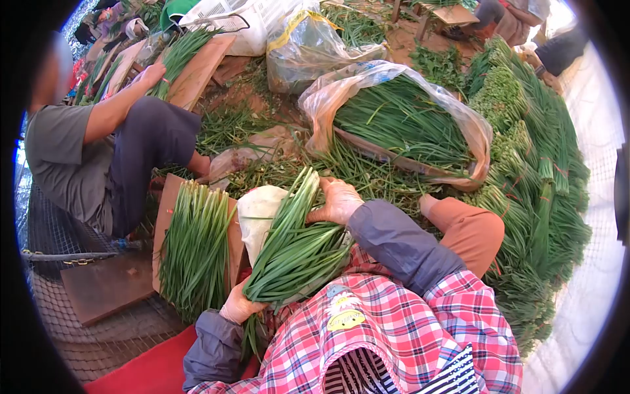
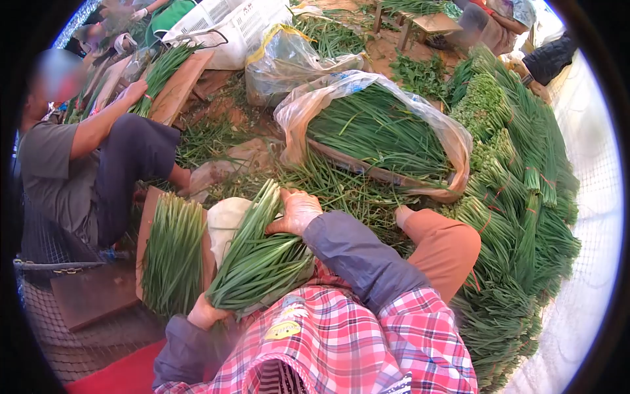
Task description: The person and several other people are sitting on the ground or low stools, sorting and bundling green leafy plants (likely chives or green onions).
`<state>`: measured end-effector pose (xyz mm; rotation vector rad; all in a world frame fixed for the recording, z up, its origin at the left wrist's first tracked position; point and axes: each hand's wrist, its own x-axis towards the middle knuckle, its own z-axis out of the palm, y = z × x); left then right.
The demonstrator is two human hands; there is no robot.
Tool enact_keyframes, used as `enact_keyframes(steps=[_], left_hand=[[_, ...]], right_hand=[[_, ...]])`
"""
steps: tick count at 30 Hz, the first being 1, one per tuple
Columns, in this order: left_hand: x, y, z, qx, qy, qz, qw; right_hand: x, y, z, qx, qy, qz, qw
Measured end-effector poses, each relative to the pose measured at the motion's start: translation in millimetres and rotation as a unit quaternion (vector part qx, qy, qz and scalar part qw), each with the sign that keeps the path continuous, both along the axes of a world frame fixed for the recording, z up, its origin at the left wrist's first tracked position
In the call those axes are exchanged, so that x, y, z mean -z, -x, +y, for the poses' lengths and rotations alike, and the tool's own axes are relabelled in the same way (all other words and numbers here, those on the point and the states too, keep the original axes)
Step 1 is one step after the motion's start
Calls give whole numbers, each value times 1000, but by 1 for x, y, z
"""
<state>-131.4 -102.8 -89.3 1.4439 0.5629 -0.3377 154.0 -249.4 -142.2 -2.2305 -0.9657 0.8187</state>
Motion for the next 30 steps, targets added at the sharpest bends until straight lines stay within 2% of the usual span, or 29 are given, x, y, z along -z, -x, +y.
enact_keyframes(steps=[1, 2, 4, 7, 8, 9, 10, 11, 12, 13, 14, 15, 16, 17, 19, 20, 21, 24, 25, 28, 29, 30], left_hand=[[-1, -1, 0, -4, 5, 9, 1000], [-3, -3, -1, -7, 11, 18, 1000], [-3, -2, 0, -3, 1, 16, 1000], [3, 5, 4, 14, -29, 0, 999], [6, 7, 5, 17, -31, 6, 999], [7, 8, 6, 20, -32, 11, 999], [4, 7, 4, 8, -21, 11, 1000], [-1, 4, 1, -5, -10, 10, 1000], [-3, 2, 0, -20, 0, 9, 1000], [-2, 4, 1, -4, -19, 11, 1000], [1, 5, 5, 14, -39, 13, 999], [2, 5, 7, 32, -59, 16, 998], [1, 3, 7, 38, -58, 11, 998], [-1, 0, 6, 43, -56, 6, 997], [-1, 0, 5, 34, -41, 10, 999], [1, 1, 5, 22, -27, 18, 999], [2, 0, 6, 11, -12, 25, 1000], [-4, -2, 7, 21, -20, 48, 998], [-3, 0, 7, 19, -24, 41, 999], [0, 1, 11, 30, -36, 33, 998], [-1, 1, 13, 38, -40, 41, 998], [-1, 0, 15, 46, -42, 50, 997]], right_hand=[[8, 0, -1, 8, -26, 1, 1000], [21, -1, 0, -63, -201, 53, 976], [30, 0, 1, -23, -238, 147, 960], [19, 9, 5, 114, -308, 379, 865], [19, 1, 3, 176, -285, 330, 883], [17, -12, -5, 236, -287, 366, 853], [12, -26, -14, 339, -309, 413, 787], [31, -42, -28, 359, -411, 475, 691], [35, -59, -44, 379, -394, 451, 706], [39, -70, -53, 351, -299, 385, 800], [24, -68, -56, 247, -144, 216, 934], [6, -68, -62, 123, 22, 29, 992], [-11, -67, -65, -11, 187, -161, 969], [-22, -64, -57, 3, 129, -182, 975], [-39, -48, -38, -101, -35, -228, 968], [-35, -40, -27, -160, -105, -261, 946], [-33, -29, -15, -192, -80, -280, 937], [-22, -18, 5, -262, -72, -205, 940], [-15, -14, 7, -255, -111, -222, 935], [-1, -16, 11, -241, -147, -61, 957], [1, -16, 9, -233, -195, 0, 953], [3, -17, 6, -246, -157, 42, 956]])
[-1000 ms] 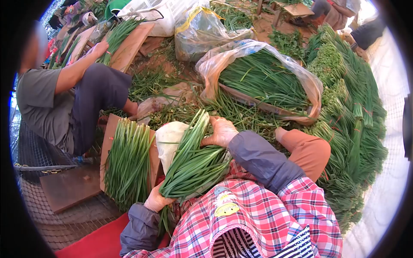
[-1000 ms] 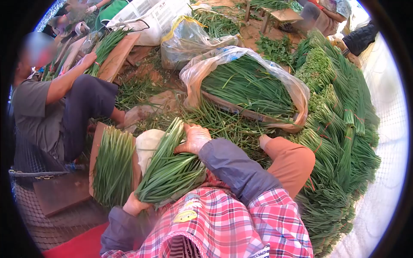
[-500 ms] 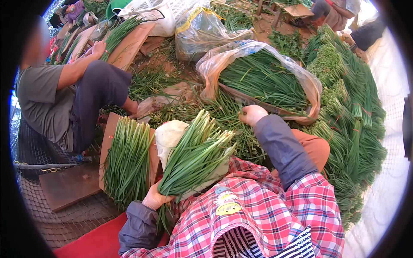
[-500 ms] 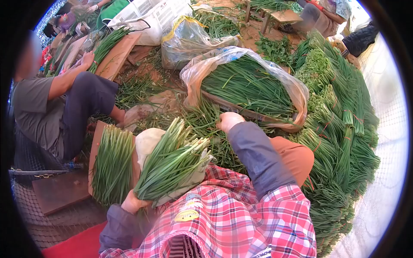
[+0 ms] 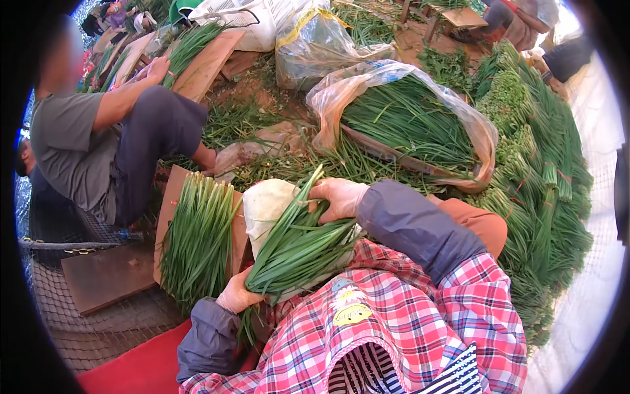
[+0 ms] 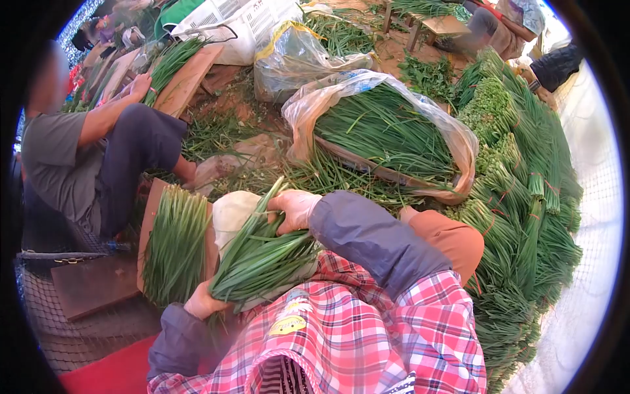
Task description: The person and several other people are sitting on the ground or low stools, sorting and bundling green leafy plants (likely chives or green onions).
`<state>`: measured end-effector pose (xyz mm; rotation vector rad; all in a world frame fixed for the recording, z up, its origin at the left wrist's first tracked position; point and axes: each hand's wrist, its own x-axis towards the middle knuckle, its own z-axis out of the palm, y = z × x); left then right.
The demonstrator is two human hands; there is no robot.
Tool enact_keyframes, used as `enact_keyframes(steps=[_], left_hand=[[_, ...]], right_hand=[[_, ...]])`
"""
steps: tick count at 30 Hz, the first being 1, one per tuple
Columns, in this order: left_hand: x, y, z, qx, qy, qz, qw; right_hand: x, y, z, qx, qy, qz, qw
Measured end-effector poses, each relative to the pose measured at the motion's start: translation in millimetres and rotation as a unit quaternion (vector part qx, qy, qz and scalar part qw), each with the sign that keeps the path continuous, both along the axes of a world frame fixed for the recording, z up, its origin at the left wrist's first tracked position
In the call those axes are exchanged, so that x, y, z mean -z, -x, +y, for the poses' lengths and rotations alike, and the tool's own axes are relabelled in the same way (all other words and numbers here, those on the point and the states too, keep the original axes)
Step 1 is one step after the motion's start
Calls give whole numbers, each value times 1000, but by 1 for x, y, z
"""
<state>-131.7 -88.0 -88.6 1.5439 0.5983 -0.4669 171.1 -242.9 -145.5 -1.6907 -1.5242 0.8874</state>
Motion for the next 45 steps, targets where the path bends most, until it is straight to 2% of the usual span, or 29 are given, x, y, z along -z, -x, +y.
enact_keyframes(steps=[2, 6, 9, 12, 13, 15, 18, 20, 22, 23, 24, 25, 26, 27, 28, 30, 32, 33, 34, 36, 38, 40, 42, 43, 45], left_hand=[[-3, -4, -1, 0, -2, -8, 1000], [-4, -5, -2, -6, 8, -8, 1000], [-10, -9, -4, -6, 0, -12, 1000], [-10, -9, -5, -3, 3, 2, 1000], [-7, -7, -4, -8, 11, 3, 1000], [0, -4, -3, -19, 27, 2, 999], [0, -4, -6, -46, 56, -40, 997], [1, 0, -8, -95, 84, -21, 992], [-2, -2, -6, -123, 126, 32, 984], [-7, -5, -5, -129, 154, 73, 977], [-10, -7, -4, -134, 180, 117, 967], [2, -3, -9, -147, 159, 70, 974], [3, -5, -13, -159, 172, 85, 968], [3, -8, -16, -172, 184, 99, 963], [2, -10, -17, -185, 195, 114, 957], [7, -6, -18, -193, 218, 99, 951], [8, -7, -20, -188, 236, 80, 950], [5, -8, -22, -195, 218, 94, 952], [6, -7, -25, -214, 224, 92, 946], [8, -7, -29, -248, 236, 86, 936], [5, -13, -31, -233, 207, 95, 945], [3, -16, -36, -225, 164, 89, 956], [4, -17, -45, -217, 106, 68, 968], [-1, -19, -52, -264, 107, 55, 957], [2, -15, -49, -253, 122, 63, 958]], right_hand=[[-14, -2, -4, -41, 93, 56, 993], [-30, 1, -6, 18, 172, 107, 979], [-9, 11, -5, 130, 51, 167, 976], [-12, 12, -3, 173, 52, 32, 983], [-18, 9, -3, 165, 82, -73, 980], [-11, -3, -4, 213, 103, -126, 964], [42, -46, -32, 311, 104, -214, 920], [67, -83, -74, 300, 273, -279, 870], [84, -90, -114, 181, 387, -277, 861], [32, -73, -107, 159, 413, -224, 868], [34, -64, -102, 208, 357, -129, 902], [46, -54, -101, 242, 213, 14, 946], [40, -42, -89, 224, 131, 234, 937], [23, -25, -78, 202, 105, 327, 917], [19, -15, -66, 201, 145, 252, 936], [19, -10, -59, 356, 127, 282, 882], [47, -42, -78, 436, 122, 329, 829], [47, -55, -87, 428, 142, 341, 825], [20, -51, -89, 404, 141, 368, 826], [-25, -25, -85, 302, 138, 356, 873], [-1, 5, -67, 248, 75, 227, 939], [-18, 15, -43, 230, 83, 263, 933], [-12, 16, -28, 259, 149, 261, 918], [-25, 22, -26, 279, 134, 361, 880], [-20, 26, -26, 302, 115, 414, 851]])
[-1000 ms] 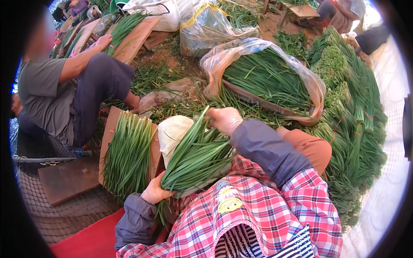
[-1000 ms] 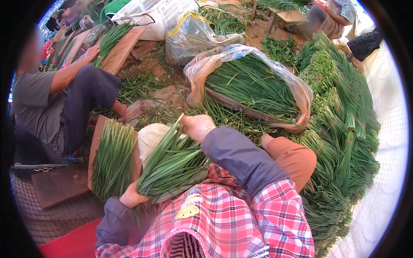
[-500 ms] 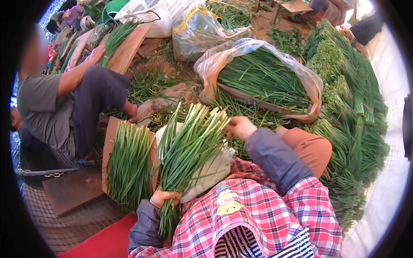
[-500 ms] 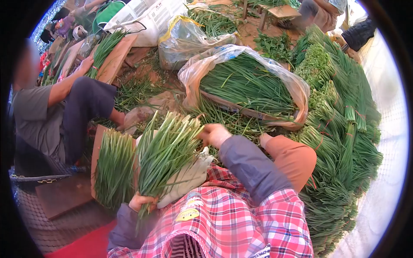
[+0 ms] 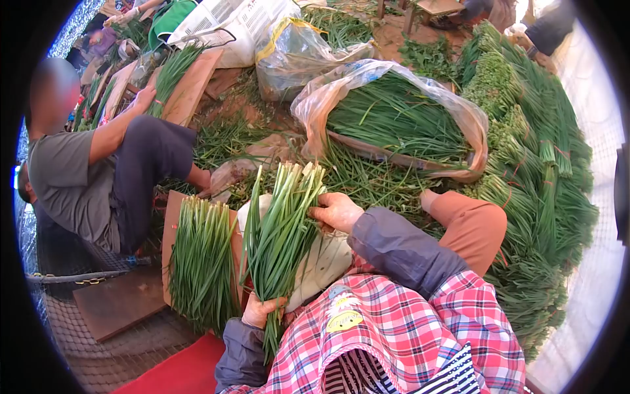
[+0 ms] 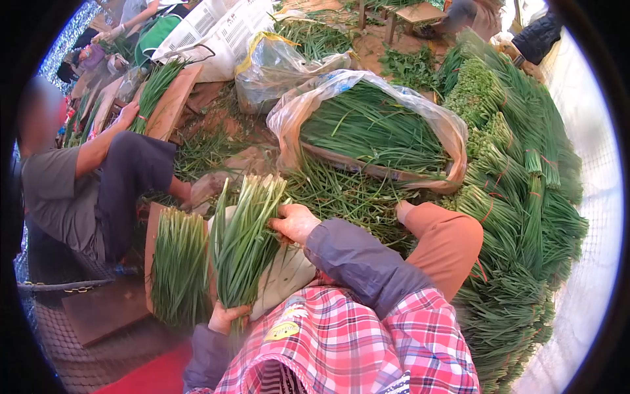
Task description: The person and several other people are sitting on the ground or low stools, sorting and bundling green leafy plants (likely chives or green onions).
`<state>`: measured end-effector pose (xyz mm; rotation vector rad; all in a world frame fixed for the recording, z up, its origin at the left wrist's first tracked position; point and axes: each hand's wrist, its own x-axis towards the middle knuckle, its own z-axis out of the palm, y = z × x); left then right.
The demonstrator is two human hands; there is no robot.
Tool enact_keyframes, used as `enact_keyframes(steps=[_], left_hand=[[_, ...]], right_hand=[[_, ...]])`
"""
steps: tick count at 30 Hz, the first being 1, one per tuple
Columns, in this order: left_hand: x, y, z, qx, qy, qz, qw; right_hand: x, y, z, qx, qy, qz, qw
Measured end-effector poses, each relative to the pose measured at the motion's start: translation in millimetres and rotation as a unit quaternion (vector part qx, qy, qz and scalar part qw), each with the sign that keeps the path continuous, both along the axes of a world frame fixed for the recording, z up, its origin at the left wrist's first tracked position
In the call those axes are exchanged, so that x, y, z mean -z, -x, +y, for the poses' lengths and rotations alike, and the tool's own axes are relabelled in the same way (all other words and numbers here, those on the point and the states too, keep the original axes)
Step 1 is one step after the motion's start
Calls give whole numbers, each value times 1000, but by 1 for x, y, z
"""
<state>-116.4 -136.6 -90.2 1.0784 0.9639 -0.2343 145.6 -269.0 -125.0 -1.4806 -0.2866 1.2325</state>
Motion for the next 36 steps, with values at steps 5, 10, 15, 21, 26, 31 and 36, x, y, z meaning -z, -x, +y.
enact_keyframes(steps=[5, 10, 15, 21, 26, 31, 36], left_hand=[[7, 3, 11, -1, 109, 1, 994], [28, 20, 31, 55, 166, -37, 984], [31, 19, 37, 26, 202, -43, 978], [23, 12, 30, 24, 171, -33, 984], [23, 11, 29, 31, 155, -14, 987], [19, 9, 23, 26, 140, -33, 989], [20, 13, 26, 50, 130, -31, 990]], right_hand=[[25, -1, -5, 138, -32, 55, 988], [56, -99, -83, 425, -141, 7, 894], [85, -86, -115, -325, 382, -409, 762], [23, -56, -47, 148, -72, -114, 980], [-11, -71, -6, -64, 8, -586, 808], [7, -74, 8, -195, 37, -483, 853], [30, -101, -22, -141, 292, -508, 798]])
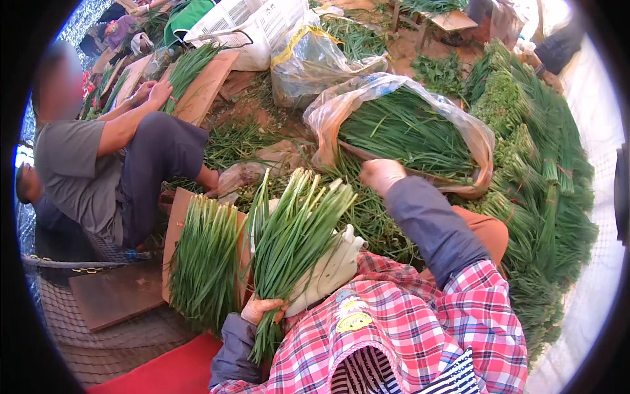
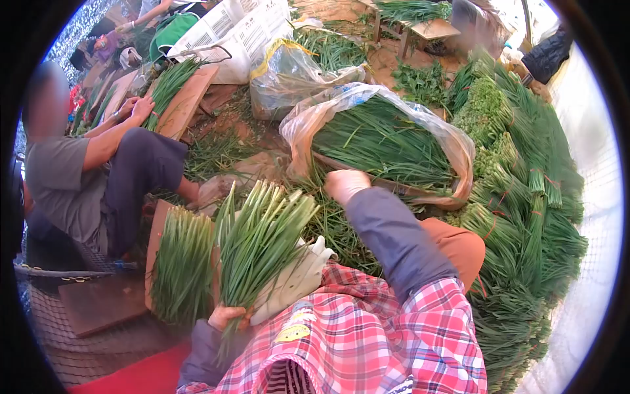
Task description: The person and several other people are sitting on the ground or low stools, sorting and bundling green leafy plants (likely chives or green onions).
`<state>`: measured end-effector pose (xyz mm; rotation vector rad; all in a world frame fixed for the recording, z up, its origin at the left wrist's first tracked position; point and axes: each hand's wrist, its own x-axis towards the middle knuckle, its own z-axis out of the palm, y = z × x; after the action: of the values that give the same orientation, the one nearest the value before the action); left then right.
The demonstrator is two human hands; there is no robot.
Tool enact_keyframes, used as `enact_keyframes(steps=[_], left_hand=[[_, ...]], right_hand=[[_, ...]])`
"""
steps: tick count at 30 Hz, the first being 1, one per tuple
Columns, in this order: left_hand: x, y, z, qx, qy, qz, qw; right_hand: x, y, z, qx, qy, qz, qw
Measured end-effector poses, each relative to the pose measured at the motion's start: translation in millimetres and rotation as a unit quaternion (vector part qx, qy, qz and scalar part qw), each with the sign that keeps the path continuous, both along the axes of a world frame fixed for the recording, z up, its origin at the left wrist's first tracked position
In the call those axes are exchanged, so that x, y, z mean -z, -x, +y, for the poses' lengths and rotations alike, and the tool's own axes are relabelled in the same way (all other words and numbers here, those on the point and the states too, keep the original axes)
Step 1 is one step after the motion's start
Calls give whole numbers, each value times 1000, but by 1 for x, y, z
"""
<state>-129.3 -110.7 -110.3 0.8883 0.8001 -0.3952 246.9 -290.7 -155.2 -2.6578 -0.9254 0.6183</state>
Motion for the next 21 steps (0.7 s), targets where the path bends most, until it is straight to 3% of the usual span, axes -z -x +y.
enact_keyframes(steps=[2, 4, 5, 7, 9, 11, 13, 16, 19, 21], left_hand=[[2, 0, 1, 5, -3, -4, 1000], [5, 2, 1, 8, -11, -5, 1000], [10, 3, -1, -6, -15, -21, 1000], [19, 6, -3, -31, -25, -49, 998], [3, -4, -4, -8, -24, -29, 999], [-3, -4, -5, -3, -21, -13, 1000], [1, 0, -6, -17, -15, -2, 1000], [1, 0, -5, -16, -15, -21, 1000], [3, 1, -4, -18, -10, -25, 999], [2, 0, -5, -24, -17, -33, 999]], right_hand=[[0, -24, -29, 10, 55, 2, 998], [-7, -23, -38, 70, -185, 93, 976], [-22, -20, -32, 71, -311, 146, 936], [-31, -2, -2, 52, -425, 217, 877], [-60, 16, 16, -85, -224, 176, 955], [-39, 30, 29, -149, -197, -28, 969], [-38, 38, 32, -193, -146, -114, 964], [-34, 49, 29, -186, -89, -174, 963], [-44, 62, 14, -221, -49, -142, 964], [-50, 56, -5, -248, 32, -182, 951]])
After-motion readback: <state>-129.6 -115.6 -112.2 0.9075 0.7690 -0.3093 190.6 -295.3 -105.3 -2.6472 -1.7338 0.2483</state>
